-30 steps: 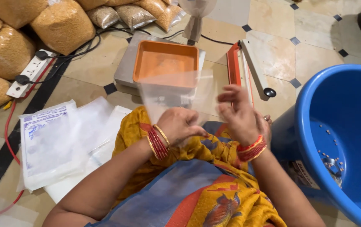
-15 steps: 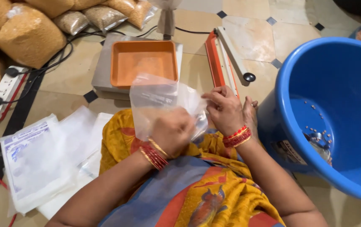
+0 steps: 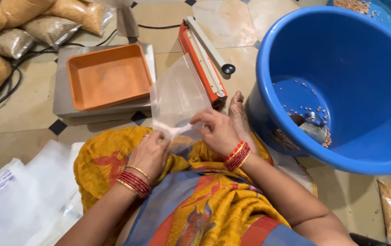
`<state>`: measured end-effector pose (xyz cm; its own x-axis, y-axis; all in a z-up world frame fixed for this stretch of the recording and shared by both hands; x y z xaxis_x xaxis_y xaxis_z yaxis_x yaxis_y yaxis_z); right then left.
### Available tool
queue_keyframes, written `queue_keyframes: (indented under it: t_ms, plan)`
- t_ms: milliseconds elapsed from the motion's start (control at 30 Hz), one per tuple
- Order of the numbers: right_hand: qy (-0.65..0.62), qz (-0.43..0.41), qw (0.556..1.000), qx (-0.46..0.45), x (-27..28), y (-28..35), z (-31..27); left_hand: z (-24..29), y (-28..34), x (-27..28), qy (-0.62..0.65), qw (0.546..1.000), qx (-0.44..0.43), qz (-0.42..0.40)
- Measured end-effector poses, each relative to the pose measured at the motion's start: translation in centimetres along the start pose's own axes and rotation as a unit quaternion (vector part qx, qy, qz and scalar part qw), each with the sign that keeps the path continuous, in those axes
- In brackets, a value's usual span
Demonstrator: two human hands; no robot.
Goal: Measuring peanuts into plastic bags using a scale and sealing them with a heat sealer.
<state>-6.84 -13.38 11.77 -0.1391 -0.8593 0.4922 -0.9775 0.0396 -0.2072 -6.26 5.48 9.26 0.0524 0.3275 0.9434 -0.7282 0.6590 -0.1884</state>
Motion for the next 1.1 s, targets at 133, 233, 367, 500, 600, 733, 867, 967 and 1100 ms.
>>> queue_keyframes:
  t_ms: [133,233,367,500,600,733,867,967,1100]
  plan:
    - [-0.008,-0.07,0.997,-0.027,-0.5,1.4,1.0,-1.6,0.3,-3.0,0.014,0.999,0.029,-0.015]
    - [0.009,-0.164,0.986,0.02,-0.3,2.5,0.8,-1.2,-0.4,-2.3,0.008,0.999,0.041,0.018]
    - [0.064,-0.246,0.967,0.017,2.8,2.6,0.8,-0.8,-1.1,-1.2,-0.007,0.998,0.048,0.027]
    - [0.116,-0.169,0.973,-0.104,13.1,-0.8,4.2,-1.9,-0.8,-2.7,0.004,0.999,0.034,-0.02]
    - [0.273,-0.078,0.941,-0.183,22.7,-2.4,13.9,-2.2,-0.4,-4.4,0.02,0.996,0.025,-0.078]
    - [0.523,-0.179,0.8,-0.233,30.3,2.4,33.2,-1.8,-1.5,-4.9,0.074,0.995,0.02,-0.066]
    - [0.5,-0.246,0.75,-0.358,29.7,7.3,39.7,-1.5,-3.8,-4.6,0.09,0.994,0.043,-0.051]
    - [0.49,-0.273,0.727,-0.396,28.9,10.5,43.6,-0.5,-5.8,-4.0,0.129,0.981,0.118,-0.086]
    - [0.427,-0.267,0.775,-0.382,26.1,11.7,37.9,1.7,-8.4,-5.0,0.283,0.927,0.213,-0.127]
Point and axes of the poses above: each hand's wrist, its own y-axis away from the middle knuckle, its own x-axis out of the back of the hand, z = x × y, the point moved 7 cm from there along -y, towards the middle knuckle, and after that the axes turned 6 degrees about -y, right-handed, at the moved point
